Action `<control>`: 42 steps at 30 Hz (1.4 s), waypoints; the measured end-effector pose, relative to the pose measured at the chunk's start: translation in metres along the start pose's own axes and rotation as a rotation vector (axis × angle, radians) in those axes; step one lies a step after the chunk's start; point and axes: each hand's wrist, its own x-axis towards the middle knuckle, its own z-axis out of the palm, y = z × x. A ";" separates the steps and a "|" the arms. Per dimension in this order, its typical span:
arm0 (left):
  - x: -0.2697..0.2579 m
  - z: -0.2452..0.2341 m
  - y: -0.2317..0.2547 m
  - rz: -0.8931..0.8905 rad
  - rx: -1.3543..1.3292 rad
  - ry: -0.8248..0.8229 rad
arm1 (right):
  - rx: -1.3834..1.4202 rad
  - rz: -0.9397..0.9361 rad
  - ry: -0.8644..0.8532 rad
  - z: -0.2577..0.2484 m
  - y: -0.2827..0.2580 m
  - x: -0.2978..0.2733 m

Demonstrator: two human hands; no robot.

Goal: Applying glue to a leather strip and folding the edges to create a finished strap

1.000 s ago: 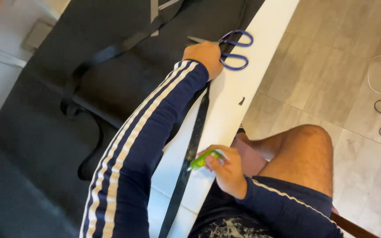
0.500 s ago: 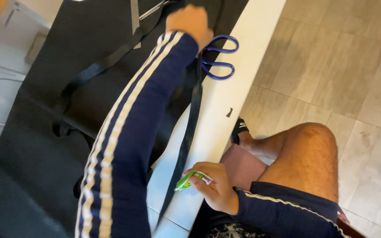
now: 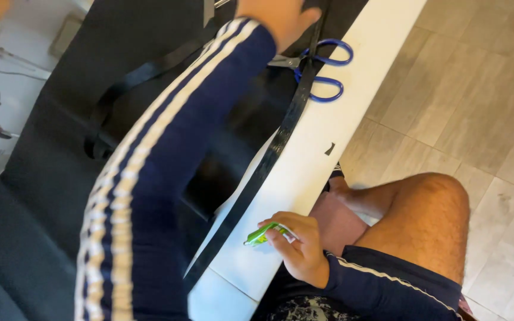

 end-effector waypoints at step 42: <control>-0.462 0.027 0.074 0.183 0.093 0.124 | -0.054 -0.108 0.315 -0.049 0.059 -0.007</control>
